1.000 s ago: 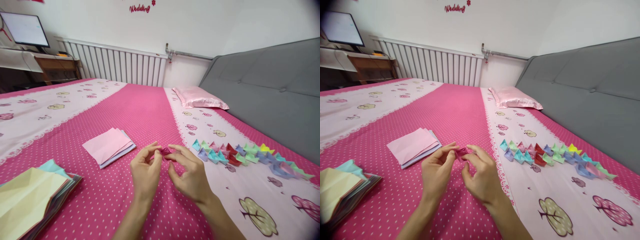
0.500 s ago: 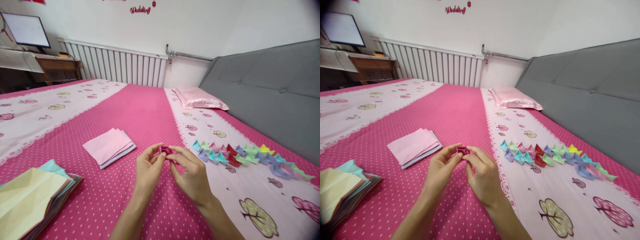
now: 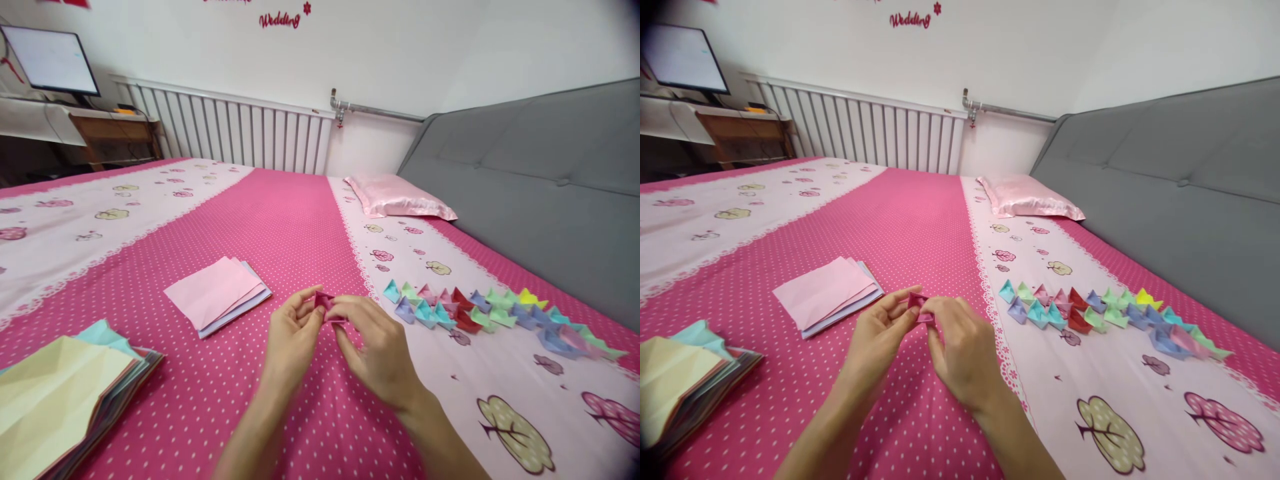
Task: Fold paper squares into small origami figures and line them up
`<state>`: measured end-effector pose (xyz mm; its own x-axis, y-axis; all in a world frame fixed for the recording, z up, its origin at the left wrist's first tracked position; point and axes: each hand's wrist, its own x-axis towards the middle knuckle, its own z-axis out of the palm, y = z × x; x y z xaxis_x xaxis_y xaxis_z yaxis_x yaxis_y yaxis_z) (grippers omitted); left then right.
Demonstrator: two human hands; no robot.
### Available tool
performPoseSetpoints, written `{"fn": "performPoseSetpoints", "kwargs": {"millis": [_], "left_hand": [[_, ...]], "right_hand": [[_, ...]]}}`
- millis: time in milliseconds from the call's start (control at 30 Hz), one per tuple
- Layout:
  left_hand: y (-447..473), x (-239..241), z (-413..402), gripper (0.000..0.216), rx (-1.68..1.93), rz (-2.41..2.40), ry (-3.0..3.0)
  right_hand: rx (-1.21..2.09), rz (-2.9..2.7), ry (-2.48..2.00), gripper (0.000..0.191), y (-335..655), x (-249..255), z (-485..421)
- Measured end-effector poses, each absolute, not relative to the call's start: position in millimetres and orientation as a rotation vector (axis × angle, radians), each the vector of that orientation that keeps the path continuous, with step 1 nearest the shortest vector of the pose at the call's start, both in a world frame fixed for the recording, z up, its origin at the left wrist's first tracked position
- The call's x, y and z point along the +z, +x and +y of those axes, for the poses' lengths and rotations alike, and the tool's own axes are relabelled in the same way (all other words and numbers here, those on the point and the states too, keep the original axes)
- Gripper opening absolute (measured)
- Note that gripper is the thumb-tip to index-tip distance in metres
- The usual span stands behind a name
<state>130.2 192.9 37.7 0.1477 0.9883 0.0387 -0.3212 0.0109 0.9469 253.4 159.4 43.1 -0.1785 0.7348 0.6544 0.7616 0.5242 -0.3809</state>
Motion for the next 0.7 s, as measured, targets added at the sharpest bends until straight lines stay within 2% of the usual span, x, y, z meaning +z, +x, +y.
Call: {"fn": "performPoseSetpoints", "kwargs": {"millis": [300, 700], "left_hand": [[129.7, 40.4, 191.6, 0.030, 1.202, 0.881, 1.012], [127.1, 42.6, 193.2, 0.021, 1.240, 0.884, 0.900]], "right_hand": [[0.046, -1.911, -1.230, 0.037, 256.7, 41.2, 161.8], [-0.013, -2.029, -1.116, 0.012, 258.7, 41.6, 161.5]]}}
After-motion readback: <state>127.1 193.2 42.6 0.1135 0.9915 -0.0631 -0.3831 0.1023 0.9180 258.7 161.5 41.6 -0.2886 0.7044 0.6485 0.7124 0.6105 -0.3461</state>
